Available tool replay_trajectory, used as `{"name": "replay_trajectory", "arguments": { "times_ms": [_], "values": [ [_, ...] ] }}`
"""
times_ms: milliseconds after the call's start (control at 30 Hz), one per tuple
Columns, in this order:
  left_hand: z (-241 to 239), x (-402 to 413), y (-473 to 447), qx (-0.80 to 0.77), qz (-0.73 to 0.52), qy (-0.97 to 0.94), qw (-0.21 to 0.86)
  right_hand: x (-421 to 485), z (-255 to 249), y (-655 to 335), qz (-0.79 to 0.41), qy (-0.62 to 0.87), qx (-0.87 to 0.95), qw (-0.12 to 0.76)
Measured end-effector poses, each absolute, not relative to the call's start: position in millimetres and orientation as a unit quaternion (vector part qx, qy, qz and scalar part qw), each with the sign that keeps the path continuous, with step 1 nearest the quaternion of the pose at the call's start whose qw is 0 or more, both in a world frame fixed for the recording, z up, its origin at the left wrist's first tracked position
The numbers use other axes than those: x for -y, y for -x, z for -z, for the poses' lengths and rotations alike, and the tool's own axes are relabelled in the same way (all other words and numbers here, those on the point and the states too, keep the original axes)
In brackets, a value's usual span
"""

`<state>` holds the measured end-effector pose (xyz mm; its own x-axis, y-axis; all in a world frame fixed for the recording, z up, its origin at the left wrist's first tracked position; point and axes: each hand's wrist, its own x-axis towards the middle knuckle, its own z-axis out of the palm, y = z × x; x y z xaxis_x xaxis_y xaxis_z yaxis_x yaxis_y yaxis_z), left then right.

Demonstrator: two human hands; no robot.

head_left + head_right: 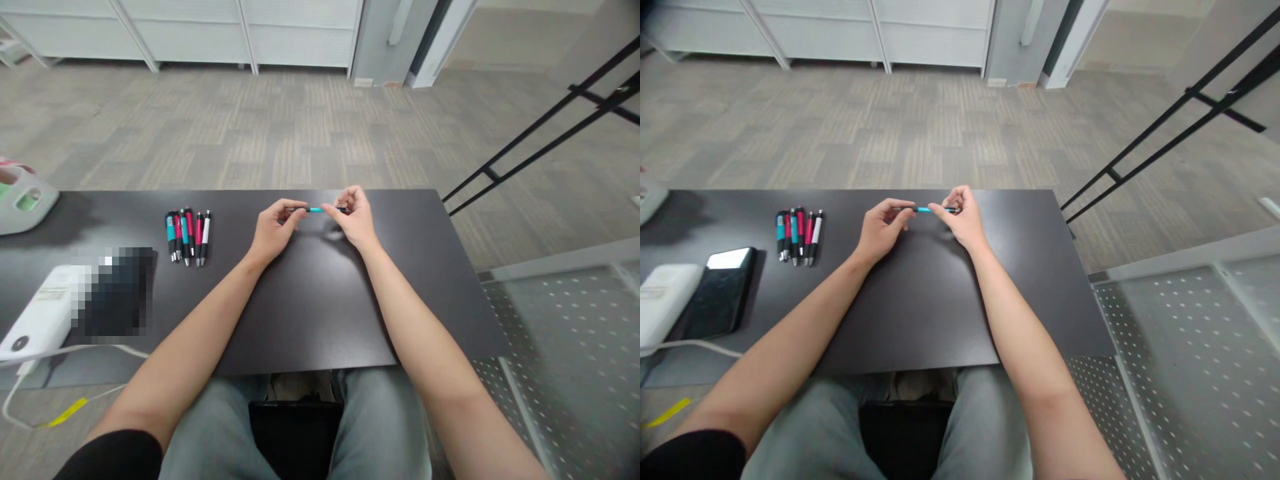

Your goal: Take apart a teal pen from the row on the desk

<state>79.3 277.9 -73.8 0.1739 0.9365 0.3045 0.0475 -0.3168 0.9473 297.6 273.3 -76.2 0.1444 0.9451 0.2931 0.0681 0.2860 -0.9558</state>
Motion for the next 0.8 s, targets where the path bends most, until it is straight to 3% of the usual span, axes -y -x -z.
{"name": "replay_trajectory", "arguments": {
  "times_ms": [133, 300, 533, 800],
  "values": [
    [73.4, -291.3, -63.1, -0.361, -0.525, -0.563, 0.527, -264.4, 67.3, -295.7, -0.343, 0.457, 0.639, 0.515],
    [68.2, -295.2, -63.5, -0.325, -0.551, -0.462, 0.615, -248.9, 56.1, -278.7, -0.395, 0.435, 0.698, 0.410],
    [55.4, -280.6, -75.0, -0.355, -0.559, -0.376, 0.648, -240.5, 62.2, -251.8, -0.510, 0.422, 0.617, 0.426],
    [52.1, -270.7, -87.6, -0.393, -0.559, -0.386, 0.620, -241.9, 64.9, -262.3, -0.312, 0.470, 0.688, 0.457]
  ]
}}
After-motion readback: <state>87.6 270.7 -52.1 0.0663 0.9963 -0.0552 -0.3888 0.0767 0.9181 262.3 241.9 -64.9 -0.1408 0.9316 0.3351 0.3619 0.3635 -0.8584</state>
